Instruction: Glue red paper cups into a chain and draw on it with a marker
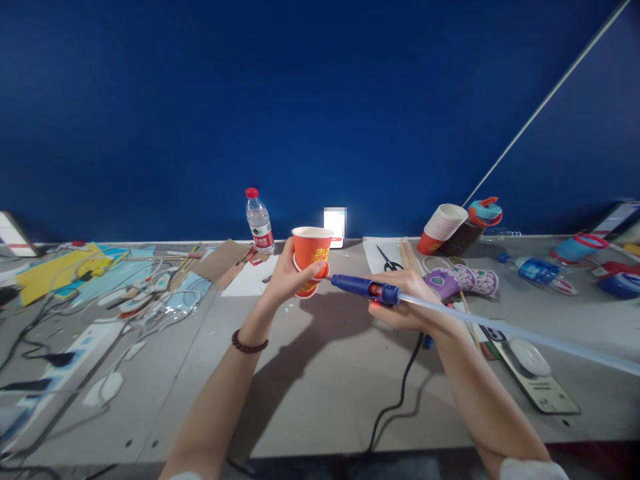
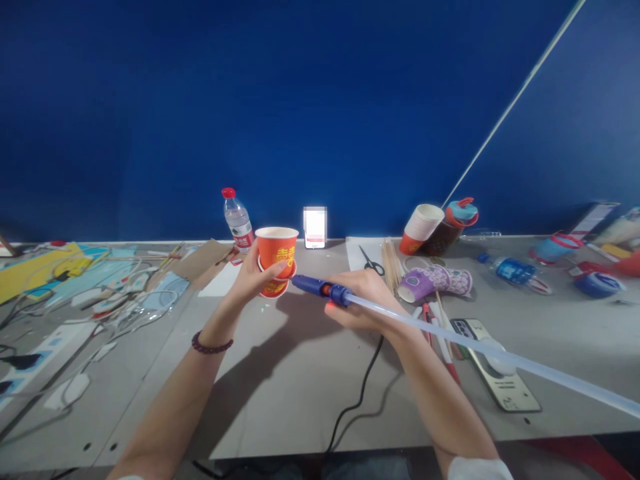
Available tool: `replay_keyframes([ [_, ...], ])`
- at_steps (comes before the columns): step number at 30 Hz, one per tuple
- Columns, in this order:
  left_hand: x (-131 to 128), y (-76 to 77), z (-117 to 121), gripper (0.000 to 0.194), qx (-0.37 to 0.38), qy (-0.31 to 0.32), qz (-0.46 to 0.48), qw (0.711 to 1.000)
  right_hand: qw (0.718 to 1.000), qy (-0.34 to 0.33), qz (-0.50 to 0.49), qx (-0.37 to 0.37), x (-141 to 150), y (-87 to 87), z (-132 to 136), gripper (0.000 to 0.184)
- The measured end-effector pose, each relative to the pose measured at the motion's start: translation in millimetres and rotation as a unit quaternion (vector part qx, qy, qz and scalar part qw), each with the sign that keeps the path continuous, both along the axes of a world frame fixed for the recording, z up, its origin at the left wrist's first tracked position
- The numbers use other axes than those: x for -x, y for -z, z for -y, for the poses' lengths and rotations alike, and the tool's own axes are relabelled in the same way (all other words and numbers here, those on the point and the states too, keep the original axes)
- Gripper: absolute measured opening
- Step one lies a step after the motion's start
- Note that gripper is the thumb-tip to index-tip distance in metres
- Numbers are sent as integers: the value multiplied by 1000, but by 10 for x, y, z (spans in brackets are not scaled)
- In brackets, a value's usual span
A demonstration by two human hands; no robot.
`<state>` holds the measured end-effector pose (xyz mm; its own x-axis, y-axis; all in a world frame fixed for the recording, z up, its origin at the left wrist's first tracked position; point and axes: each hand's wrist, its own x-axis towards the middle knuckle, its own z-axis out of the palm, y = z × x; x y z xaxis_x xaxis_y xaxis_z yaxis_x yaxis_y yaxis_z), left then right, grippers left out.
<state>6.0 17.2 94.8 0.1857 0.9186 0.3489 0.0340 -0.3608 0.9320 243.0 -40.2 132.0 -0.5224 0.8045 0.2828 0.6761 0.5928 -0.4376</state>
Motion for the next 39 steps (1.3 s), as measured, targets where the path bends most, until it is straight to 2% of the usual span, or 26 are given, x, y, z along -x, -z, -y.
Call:
replay_keyframes([
  [4,6,27,-16,49,-2,8,-2,1000,1000,11,-10,15,9,-39,16,6],
  [11,45,37,-14,54,-18,5,-54,998,992,82,-18,93,1,-13,15,12],
  [17,96,8,-16,61,-78,-12,-109,991,991,79,9,106,-19,20,-2,13],
  [21,144,25,-44,63,-102,-22,-89,991,993,68,28,92,-24,32,-7,14],
  [25,182,55,-84,65,-82,-29,-31,996,986,115,10,120,-55,100,-64,15],
  [29,206,46,-106,67,-46,-29,52,997,962,175,-88,192,-80,206,-218,15],
  [32,213,6,-96,63,-24,-14,99,995,931,195,-164,261,-54,301,-362,26],
  [36,210,-76,-62,61,-25,13,149,988,874,188,-237,380,27,492,-528,44],
  [39,211,-142,-17,60,-6,36,193,981,862,158,-226,424,95,684,-613,53],
])
